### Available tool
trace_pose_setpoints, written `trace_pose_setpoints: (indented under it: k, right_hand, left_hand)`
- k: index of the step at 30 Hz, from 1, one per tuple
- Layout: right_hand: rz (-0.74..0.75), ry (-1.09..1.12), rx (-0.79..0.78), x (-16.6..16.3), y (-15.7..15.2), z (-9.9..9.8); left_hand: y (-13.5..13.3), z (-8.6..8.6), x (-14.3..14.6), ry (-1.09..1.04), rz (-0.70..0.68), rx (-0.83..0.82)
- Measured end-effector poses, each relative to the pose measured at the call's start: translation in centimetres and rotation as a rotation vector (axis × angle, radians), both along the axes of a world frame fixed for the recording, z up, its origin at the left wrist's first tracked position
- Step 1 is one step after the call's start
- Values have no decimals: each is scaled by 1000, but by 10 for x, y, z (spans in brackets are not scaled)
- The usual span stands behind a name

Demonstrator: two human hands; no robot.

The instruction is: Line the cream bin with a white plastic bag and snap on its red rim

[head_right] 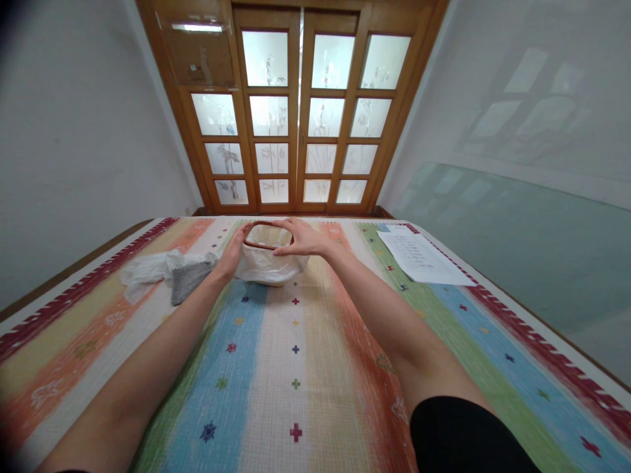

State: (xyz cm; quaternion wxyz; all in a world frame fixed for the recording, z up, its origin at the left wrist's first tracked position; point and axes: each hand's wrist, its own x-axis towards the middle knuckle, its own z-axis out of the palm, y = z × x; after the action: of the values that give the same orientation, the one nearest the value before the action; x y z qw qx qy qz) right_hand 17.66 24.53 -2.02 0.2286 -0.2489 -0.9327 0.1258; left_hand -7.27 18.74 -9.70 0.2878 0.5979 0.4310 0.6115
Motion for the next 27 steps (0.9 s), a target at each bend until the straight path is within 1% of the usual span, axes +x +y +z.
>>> trace_pose_setpoints:
  k: [4,8,11,14,17,21,24,27]
  right_hand:
    - [26,-18,-5,0,-1,1]
    - [29,-45,-27,1,3,3]
    - [35,-73,-57,1,3,3]
    - [12,-78,-65,1,-1,3]
    - [-18,-60,-58,3,-8,3]
    - [-53,-13,-123,3,-16,1]
    - [-92,38,-152,1,-20,-2]
    - [-95,89,-165,1,-21,-8]
  left_hand:
    - [1,-2,1,33,12,15]
    - [-3,2,3,91,38,-11]
    - [-6,6,5,89,84,-35]
    - [-7,8,6,77,98,-45]
    - [-5,7,7,85,95,-42]
    - [-1,2,6,78,99,-40]
    - [2,-2,6,57,98,-34]
    - [2,-2,6,63,105,-31]
